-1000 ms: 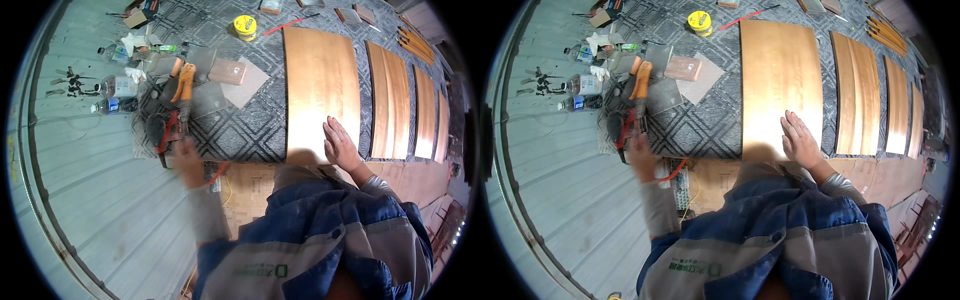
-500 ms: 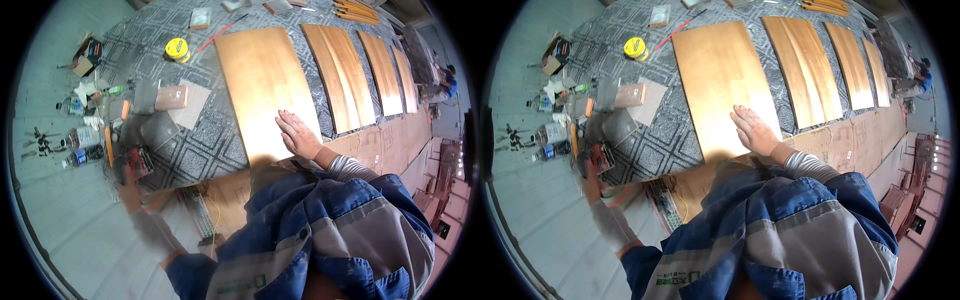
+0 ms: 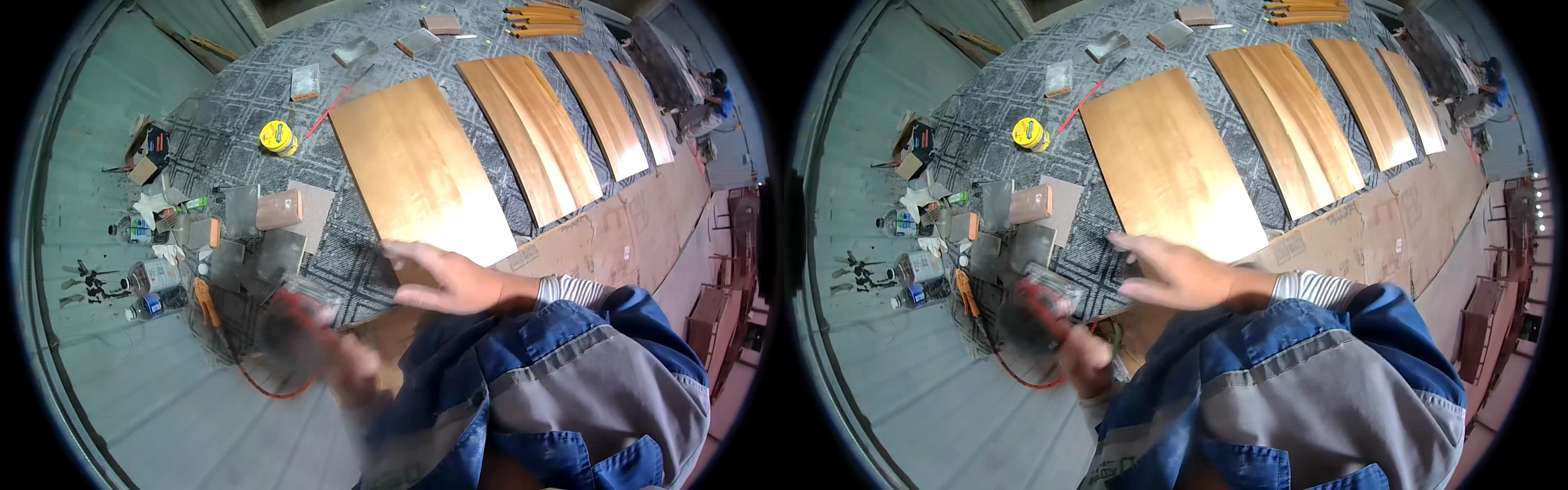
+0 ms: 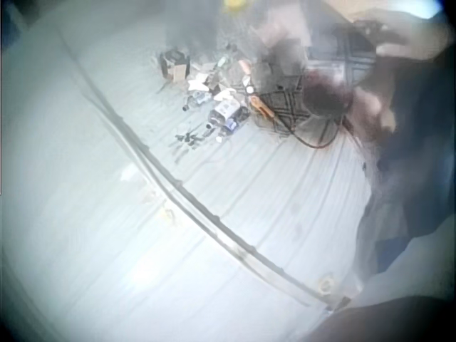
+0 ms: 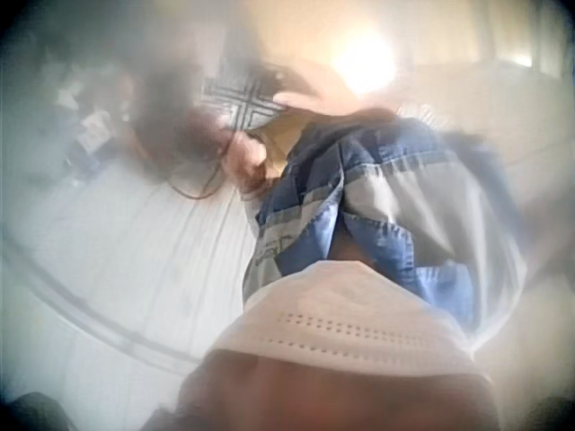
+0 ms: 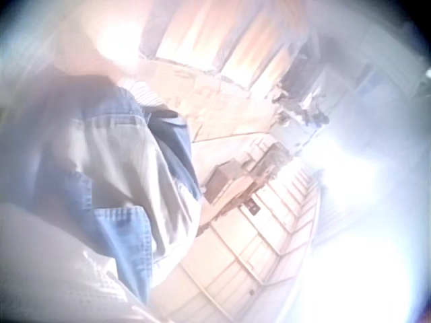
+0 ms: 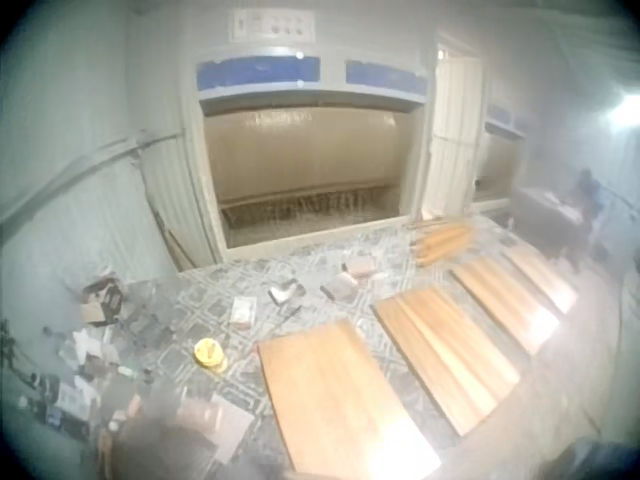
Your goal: The person sands wooden boards first by hand with a block and then using an electric sander, flipping the boards to sand different sides.
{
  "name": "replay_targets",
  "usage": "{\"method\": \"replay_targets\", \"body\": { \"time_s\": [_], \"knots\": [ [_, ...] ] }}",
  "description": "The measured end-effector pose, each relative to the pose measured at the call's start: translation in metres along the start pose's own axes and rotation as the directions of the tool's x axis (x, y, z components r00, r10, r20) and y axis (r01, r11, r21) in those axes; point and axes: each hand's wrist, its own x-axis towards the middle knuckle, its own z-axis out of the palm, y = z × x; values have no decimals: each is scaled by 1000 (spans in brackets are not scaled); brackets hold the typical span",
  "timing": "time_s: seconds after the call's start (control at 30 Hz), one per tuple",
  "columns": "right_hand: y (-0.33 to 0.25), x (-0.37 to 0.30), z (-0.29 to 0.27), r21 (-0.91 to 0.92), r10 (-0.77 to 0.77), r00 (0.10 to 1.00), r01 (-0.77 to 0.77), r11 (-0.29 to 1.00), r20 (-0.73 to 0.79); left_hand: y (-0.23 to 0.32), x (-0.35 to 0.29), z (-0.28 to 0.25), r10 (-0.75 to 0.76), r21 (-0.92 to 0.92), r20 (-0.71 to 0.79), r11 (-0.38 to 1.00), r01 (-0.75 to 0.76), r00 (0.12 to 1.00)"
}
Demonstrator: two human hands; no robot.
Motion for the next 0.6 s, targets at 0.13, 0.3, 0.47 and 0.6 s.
{"method": "replay_targets", "body": {
  "time_s": [0.13, 0.3, 0.47, 0.6],
  "knots": [
    [-81, 20, 0, -244, 17, 991, 15, 970, 130, -55, 1, 77, 111, 126, 90, 985, -122, 990],
    [-45, 9, -50, -65, 133, 955, -155, 986, -265, -77, 10, 144, 98, 595, 688, 491, -636, 719],
    [-32, -22, -158, -286, 295, 939, -336, 897, -177, -49, -10, 173, -280, 568, 820, 299, -767, 498],
    [-20, -54, -182, -443, 281, 946, -323, 836, -160, -84, 4, 203, 119, 617, 662, 473, -628, 740]
  ]
}}
